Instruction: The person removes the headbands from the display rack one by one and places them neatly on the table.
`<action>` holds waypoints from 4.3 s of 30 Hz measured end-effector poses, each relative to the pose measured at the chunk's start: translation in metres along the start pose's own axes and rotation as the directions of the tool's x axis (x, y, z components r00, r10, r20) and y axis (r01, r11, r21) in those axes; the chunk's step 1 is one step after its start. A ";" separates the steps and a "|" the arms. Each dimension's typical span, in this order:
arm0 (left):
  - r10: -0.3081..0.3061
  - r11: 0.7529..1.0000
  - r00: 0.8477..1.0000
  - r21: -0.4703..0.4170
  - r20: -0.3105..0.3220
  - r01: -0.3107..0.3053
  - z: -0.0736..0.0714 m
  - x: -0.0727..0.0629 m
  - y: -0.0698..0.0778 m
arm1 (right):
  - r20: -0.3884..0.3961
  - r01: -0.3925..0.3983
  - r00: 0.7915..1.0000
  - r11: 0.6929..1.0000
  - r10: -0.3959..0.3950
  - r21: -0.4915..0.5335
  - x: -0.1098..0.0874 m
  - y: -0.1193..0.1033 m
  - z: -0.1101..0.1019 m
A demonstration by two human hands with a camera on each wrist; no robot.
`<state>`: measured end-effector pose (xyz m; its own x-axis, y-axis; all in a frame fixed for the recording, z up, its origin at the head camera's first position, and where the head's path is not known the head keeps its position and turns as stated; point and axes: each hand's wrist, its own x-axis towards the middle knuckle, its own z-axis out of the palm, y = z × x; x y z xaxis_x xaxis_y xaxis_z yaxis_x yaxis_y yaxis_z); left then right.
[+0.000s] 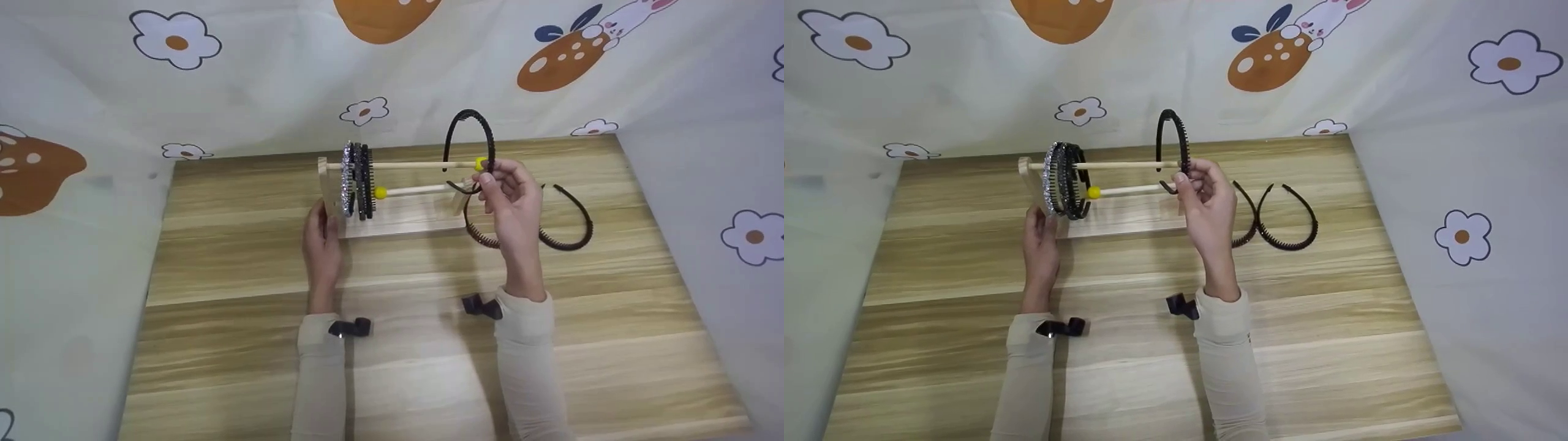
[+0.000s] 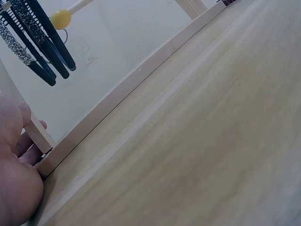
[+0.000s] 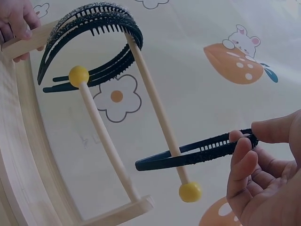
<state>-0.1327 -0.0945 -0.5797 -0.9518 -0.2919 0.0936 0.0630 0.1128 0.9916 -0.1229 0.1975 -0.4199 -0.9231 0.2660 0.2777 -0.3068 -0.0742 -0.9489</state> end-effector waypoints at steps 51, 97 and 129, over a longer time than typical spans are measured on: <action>-0.017 0.999 1.000 -0.037 0.012 0.018 -0.001 -0.002 0.000 | -0.024 0.005 1.000 0.937 -0.015 -0.349 0.034 -0.003 -0.086; -0.025 0.999 1.000 -0.033 0.000 0.025 0.001 0.000 0.001 | -0.078 -0.212 0.975 0.772 0.207 -0.599 0.014 0.012 -0.236; -0.036 0.998 0.999 -0.047 0.009 0.037 0.000 -0.001 0.001 | 0.111 -0.075 0.951 0.565 0.288 -0.822 0.019 0.034 -0.345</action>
<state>-0.1317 -0.0937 -0.5791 -0.9563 -0.2869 0.0567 0.0421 0.0571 0.9975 -0.0706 0.5318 -0.4988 -0.9921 0.1248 0.0074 0.0865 0.7277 -0.6805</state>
